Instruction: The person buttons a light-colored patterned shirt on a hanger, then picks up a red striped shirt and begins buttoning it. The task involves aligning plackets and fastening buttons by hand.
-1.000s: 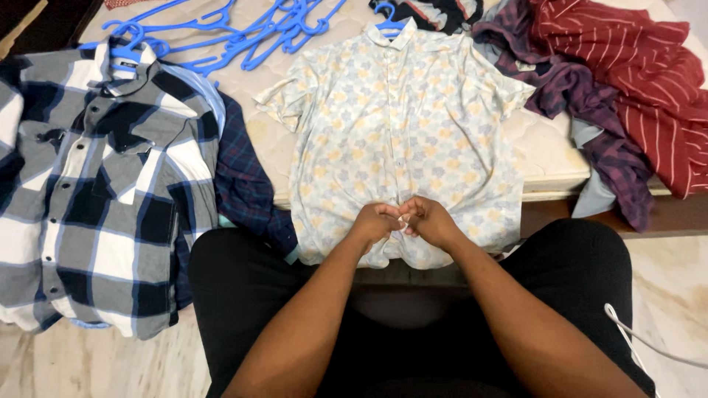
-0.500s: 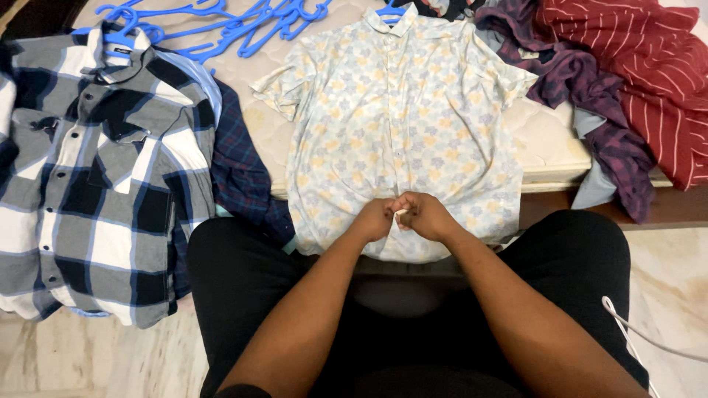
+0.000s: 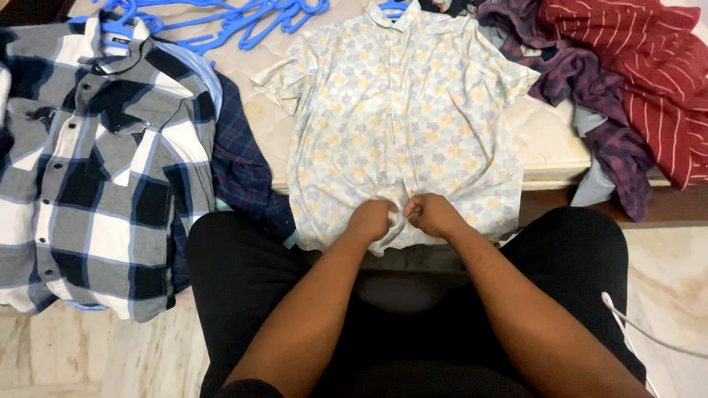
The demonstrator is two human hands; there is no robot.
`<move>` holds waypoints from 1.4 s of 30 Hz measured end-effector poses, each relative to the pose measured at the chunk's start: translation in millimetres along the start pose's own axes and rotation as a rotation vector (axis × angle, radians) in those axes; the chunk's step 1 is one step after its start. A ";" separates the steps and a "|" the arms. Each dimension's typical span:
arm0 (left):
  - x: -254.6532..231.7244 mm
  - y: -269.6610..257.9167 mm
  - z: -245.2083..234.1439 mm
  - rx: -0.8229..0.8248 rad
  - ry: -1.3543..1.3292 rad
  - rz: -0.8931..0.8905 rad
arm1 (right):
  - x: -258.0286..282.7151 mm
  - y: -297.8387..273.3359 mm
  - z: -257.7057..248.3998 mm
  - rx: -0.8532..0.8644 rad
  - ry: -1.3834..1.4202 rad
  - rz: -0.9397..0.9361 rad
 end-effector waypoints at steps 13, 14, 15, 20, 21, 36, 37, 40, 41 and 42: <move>-13.0 4.5 18.4 -0.094 0.295 0.091 | 11.9 -6.5 -5.4 -0.132 -0.260 -0.074; -14.5 9.0 19.1 -0.123 0.335 0.121 | 15.4 -9.1 -6.3 -0.159 -0.276 -0.094; -15.0 11.7 21.0 -0.152 0.372 0.150 | 15.1 -10.6 -5.8 -0.152 -0.275 -0.062; 4.0 28.6 37.2 -0.109 0.362 0.089 | 17.4 -10.3 -2.0 -0.161 -0.296 -0.081; 9.7 29.3 40.8 -0.097 0.320 0.065 | 16.8 -11.4 -1.0 -0.173 -0.246 -0.099; 13.2 42.0 27.0 -0.065 0.020 0.036 | 38.4 -17.3 4.5 -0.105 -0.156 -0.127; 9.8 40.8 23.5 -0.066 0.019 0.017 | 39.3 -18.0 4.9 -0.112 -0.150 -0.149; 6.0 37.7 20.3 -0.076 0.005 -0.031 | 44.9 -19.7 6.2 -0.160 -0.189 -0.231; 6.4 38.3 20.4 -0.086 -0.004 -0.034 | 47.9 -20.6 6.8 -0.182 -0.210 -0.261; 8.0 38.3 20.9 -0.095 -0.013 -0.038 | 47.5 -21.7 7.2 -0.188 -0.209 -0.253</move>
Point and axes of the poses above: each hand's wrist, its own y-axis towards the middle knuckle, its own z-axis out of the palm, x = y × z, the point moved 7 cm from there along y, towards the middle knuckle, and after that the axes turned 8 degrees about x, right-handed, at the moved point
